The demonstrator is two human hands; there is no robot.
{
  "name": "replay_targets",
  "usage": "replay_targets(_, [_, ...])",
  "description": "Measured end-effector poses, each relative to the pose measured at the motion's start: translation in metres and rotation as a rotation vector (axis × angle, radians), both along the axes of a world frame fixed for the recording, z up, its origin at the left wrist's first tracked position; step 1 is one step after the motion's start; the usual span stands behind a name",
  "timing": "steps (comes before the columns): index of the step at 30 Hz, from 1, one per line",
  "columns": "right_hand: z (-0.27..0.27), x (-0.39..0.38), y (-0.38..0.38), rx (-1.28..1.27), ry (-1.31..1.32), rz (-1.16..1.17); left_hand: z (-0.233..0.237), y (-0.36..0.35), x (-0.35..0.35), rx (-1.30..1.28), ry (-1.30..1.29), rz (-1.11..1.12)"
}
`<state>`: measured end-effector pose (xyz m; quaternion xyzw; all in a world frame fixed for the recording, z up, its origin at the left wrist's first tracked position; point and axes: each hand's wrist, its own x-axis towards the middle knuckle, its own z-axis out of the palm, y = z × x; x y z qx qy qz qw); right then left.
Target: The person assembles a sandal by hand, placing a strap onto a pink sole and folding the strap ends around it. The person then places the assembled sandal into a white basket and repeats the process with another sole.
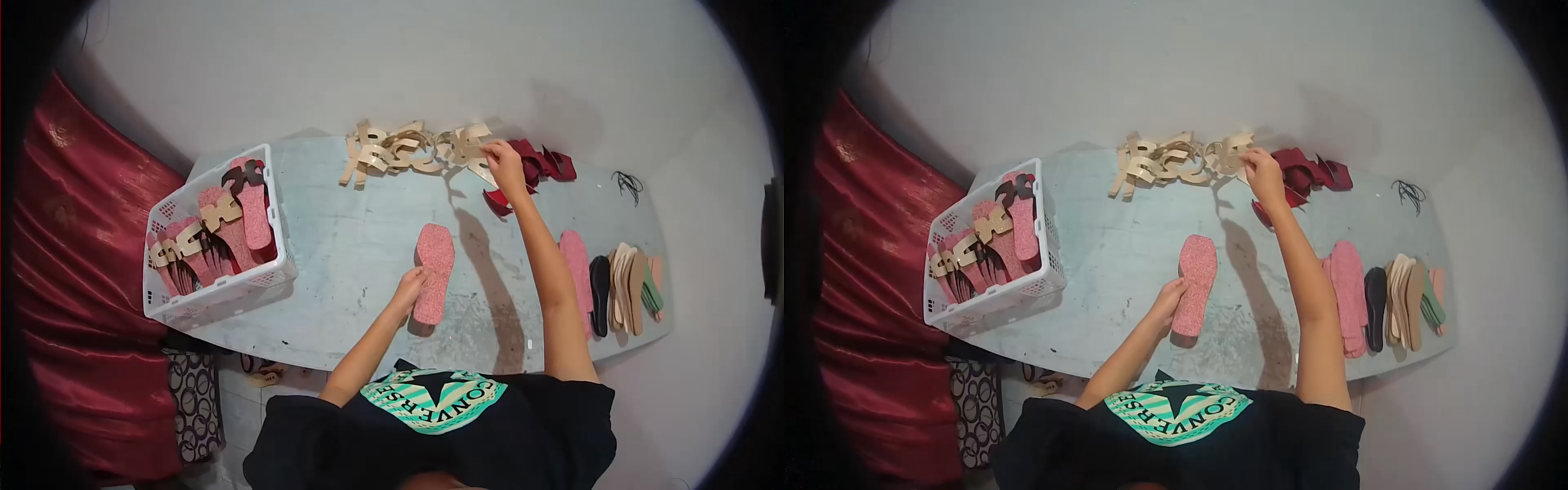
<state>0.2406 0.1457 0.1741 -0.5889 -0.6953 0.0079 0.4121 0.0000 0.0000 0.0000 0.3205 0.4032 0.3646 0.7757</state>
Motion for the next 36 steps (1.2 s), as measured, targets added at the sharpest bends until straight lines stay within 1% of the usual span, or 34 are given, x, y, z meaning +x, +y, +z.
replay_targets(2, [0.010, -0.011, -0.006, -0.029, 0.310, 0.117, 0.012, 0.004, 0.002, -0.001, -0.068, -0.039])
replay_targets(3, [0.014, -0.014, -0.027, -0.025, 0.304, 0.112, 0.012, -0.010, 0.007, 0.004, -0.073, -0.044])
replay_targets(5, [0.021, -0.023, -0.050, -0.018, 0.487, 0.229, 0.017, -0.021, 0.014, -0.006, -0.140, -0.077])
replay_targets(6, [0.023, -0.031, -0.061, 0.001, 0.662, 0.329, 0.023, -0.028, 0.012, -0.018, -0.134, -0.081])
replay_targets(7, [0.032, -0.037, -0.071, 0.004, 0.665, 0.325, 0.031, -0.029, 0.011, -0.027, -0.161, -0.103])
replay_targets(9, [0.043, -0.047, -0.094, 0.140, 0.976, 0.466, 0.042, -0.031, 0.009, -0.038, -0.187, -0.131])
replay_targets(10, [0.036, -0.047, -0.102, 0.156, 1.075, 0.495, 0.045, -0.033, 0.006, -0.019, -0.222, -0.155])
replay_targets(11, [0.024, -0.049, -0.111, 0.155, 1.076, 0.487, 0.047, -0.037, 0.004, -0.004, -0.259, -0.178])
replay_targets(12, [0.009, -0.050, -0.123, 0.075, 1.241, 0.460, 0.057, -0.043, 0.001, 0.000, -0.264, -0.200])
replay_targets(13, [-0.010, -0.053, -0.134, -0.009, 1.409, 0.430, 0.056, -0.047, -0.001, -0.009, -0.262, -0.200])
replay_targets(15, [-0.058, -0.059, -0.163, -0.145, 1.487, 0.389, 0.053, -0.057, -0.004, -0.002, -0.257, -0.164])
replay_targets(17, [-0.092, -0.064, -0.200, -0.402, 1.481, 0.269, 0.046, -0.066, -0.009, -0.015, -0.219, -0.138])
replay_targets(19, [-0.136, -0.058, -0.232, -0.576, 1.462, 0.176, 0.037, -0.073, -0.019, -0.023, -0.175, -0.109])
replay_targets(20, [-0.141, -0.057, -0.249, -0.578, 1.470, 0.181, 0.033, -0.074, -0.027, -0.010, -0.138, -0.095])
replay_targets(22, [-0.145, -0.054, -0.276, -0.634, 1.464, 0.095, 0.030, -0.079, -0.041, 0.002, -0.097, -0.082])
replay_targets(24, [-0.144, -0.050, -0.291, -0.633, 1.456, 0.085, 0.032, -0.084, -0.049, 0.008, -0.107, -0.049])
replay_targets(29, [-0.139, -0.046, -0.297, -0.575, 1.411, 0.024, 0.052, -0.100, -0.044, 0.063, -0.131, -0.083])
replay_targets(31, [-0.141, -0.042, -0.295, -0.544, 1.388, 0.058, 0.047, -0.102, -0.042, 0.082, -0.132, -0.097])
replay_targets(32, [-0.142, -0.040, -0.296, -0.545, 1.386, 0.052, 0.038, -0.101, -0.041, 0.160, -0.133, -0.128])
replay_targets(33, [-0.140, -0.039, -0.297, -0.546, 1.379, 0.070, 0.038, -0.101, -0.039, 0.239, -0.135, -0.155])
replay_targets(34, [-0.138, -0.038, -0.296, -0.549, 1.370, 0.090, 0.039, -0.102, -0.037, 0.238, -0.139, -0.153])
replay_targets(36, [-0.135, -0.041, -0.295, -0.536, 1.385, 0.095, 0.045, -0.105, -0.035, 0.286, -0.056, -0.153])
